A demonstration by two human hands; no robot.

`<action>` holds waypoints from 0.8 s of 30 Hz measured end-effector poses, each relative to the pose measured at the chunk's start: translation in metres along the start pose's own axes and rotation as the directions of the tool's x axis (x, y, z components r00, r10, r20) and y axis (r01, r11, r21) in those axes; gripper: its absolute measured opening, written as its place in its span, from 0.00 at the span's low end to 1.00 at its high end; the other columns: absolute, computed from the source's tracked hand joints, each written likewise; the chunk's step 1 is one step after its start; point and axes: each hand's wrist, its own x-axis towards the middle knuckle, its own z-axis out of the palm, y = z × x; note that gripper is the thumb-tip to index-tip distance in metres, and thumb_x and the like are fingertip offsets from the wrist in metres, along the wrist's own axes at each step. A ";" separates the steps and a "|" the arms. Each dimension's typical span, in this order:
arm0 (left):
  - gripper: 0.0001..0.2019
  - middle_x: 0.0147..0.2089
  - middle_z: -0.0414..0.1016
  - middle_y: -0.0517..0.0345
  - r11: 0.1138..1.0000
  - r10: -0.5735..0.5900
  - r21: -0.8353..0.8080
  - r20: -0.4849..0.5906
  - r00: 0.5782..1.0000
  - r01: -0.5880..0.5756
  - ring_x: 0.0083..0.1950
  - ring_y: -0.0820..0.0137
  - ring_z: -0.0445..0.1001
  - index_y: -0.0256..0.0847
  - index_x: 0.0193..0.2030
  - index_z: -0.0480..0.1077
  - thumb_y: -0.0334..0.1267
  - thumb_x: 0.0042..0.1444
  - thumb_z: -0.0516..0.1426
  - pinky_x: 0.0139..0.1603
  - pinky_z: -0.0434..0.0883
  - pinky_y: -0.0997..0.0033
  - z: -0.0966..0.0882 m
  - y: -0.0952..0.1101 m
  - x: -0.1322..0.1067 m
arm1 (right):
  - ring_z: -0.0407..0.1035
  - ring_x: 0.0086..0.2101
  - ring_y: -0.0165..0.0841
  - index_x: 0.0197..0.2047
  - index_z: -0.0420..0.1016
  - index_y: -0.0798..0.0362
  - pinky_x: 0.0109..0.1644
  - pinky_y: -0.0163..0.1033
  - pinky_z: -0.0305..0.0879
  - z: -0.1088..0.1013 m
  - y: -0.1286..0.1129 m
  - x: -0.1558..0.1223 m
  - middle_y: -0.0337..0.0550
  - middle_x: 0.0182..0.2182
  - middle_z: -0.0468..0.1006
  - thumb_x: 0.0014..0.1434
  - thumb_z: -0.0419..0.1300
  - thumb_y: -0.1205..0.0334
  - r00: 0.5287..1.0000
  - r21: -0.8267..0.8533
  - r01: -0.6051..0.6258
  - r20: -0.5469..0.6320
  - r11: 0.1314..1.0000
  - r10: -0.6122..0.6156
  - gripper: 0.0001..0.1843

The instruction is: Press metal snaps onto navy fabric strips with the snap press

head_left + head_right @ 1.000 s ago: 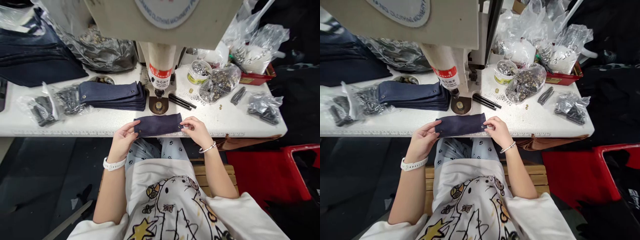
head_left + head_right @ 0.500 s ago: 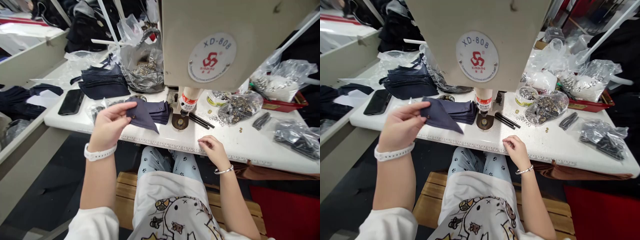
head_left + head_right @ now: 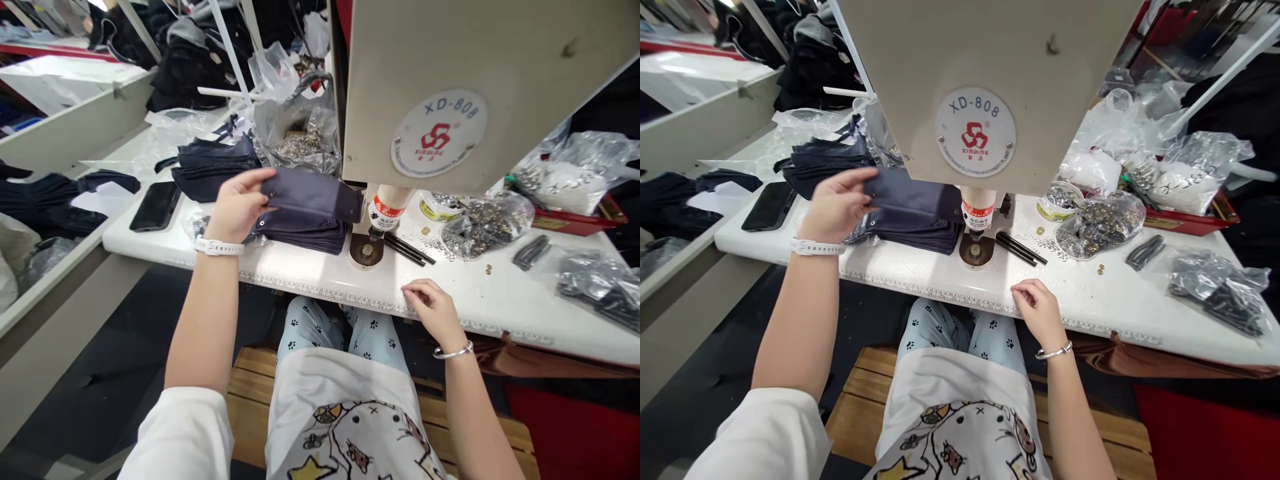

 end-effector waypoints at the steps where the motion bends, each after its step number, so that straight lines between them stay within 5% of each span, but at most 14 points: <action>1: 0.23 0.43 0.77 0.52 0.992 -0.056 0.111 -0.034 0.998 0.060 0.41 0.64 0.76 0.36 0.44 0.72 0.20 0.39 0.52 0.43 0.75 0.59 -0.003 -0.013 0.001 | 0.66 0.30 0.31 0.32 0.75 0.54 0.32 0.38 0.63 0.000 0.000 0.000 0.45 0.33 0.73 0.55 0.56 0.59 1.000 0.000 0.001 -0.003 1.000 -0.001 0.09; 6: 0.19 0.49 0.74 0.49 0.750 0.140 0.661 -0.132 0.981 -0.019 0.50 0.60 0.72 0.36 0.41 0.74 0.26 0.41 0.52 0.54 0.68 0.57 -0.020 -0.041 -0.009 | 0.65 0.29 0.30 0.31 0.75 0.54 0.32 0.37 0.63 0.001 0.002 0.001 0.45 0.33 0.73 0.55 0.56 0.58 1.000 -0.016 0.014 -0.016 1.000 -0.015 0.10; 13: 0.17 0.53 0.70 0.46 0.497 0.422 0.867 -0.256 0.870 0.015 0.58 0.53 0.63 0.38 0.46 0.70 0.29 0.49 0.51 0.60 0.57 0.47 -0.071 -0.024 0.010 | 0.66 0.28 0.31 0.31 0.76 0.53 0.31 0.37 0.64 0.001 0.003 -0.001 0.45 0.33 0.74 0.54 0.56 0.57 0.999 -0.043 0.009 -0.040 0.999 -0.010 0.10; 16: 0.21 0.60 0.62 0.45 0.343 0.420 0.939 -0.161 0.893 0.008 0.62 0.51 0.56 0.38 0.53 0.66 0.33 0.50 0.52 0.60 0.53 0.46 -0.093 -0.033 0.036 | 0.68 0.28 0.32 0.30 0.76 0.53 0.30 0.38 0.64 0.001 0.003 -0.001 0.46 0.33 0.75 0.54 0.57 0.56 0.998 -0.045 0.007 -0.059 0.999 -0.010 0.11; 19: 0.17 0.57 0.66 0.44 0.220 0.324 0.975 -0.071 0.943 -0.002 0.59 0.52 0.59 0.38 0.48 0.68 0.35 0.50 0.53 0.58 0.53 0.48 -0.103 -0.046 0.056 | 0.68 0.28 0.32 0.29 0.76 0.52 0.29 0.38 0.64 0.002 0.004 -0.002 0.46 0.33 0.75 0.53 0.57 0.55 0.997 -0.047 0.005 -0.071 0.999 -0.009 0.11; 24: 0.11 0.49 0.69 0.42 0.241 0.294 0.970 -0.109 0.950 0.037 0.55 0.50 0.60 0.37 0.40 0.69 0.32 0.49 0.54 0.53 0.53 0.50 -0.111 -0.059 0.073 | 0.68 0.29 0.33 0.29 0.76 0.52 0.30 0.38 0.65 0.002 0.005 -0.001 0.46 0.33 0.75 0.53 0.57 0.54 0.997 -0.052 -0.007 -0.082 0.999 0.003 0.11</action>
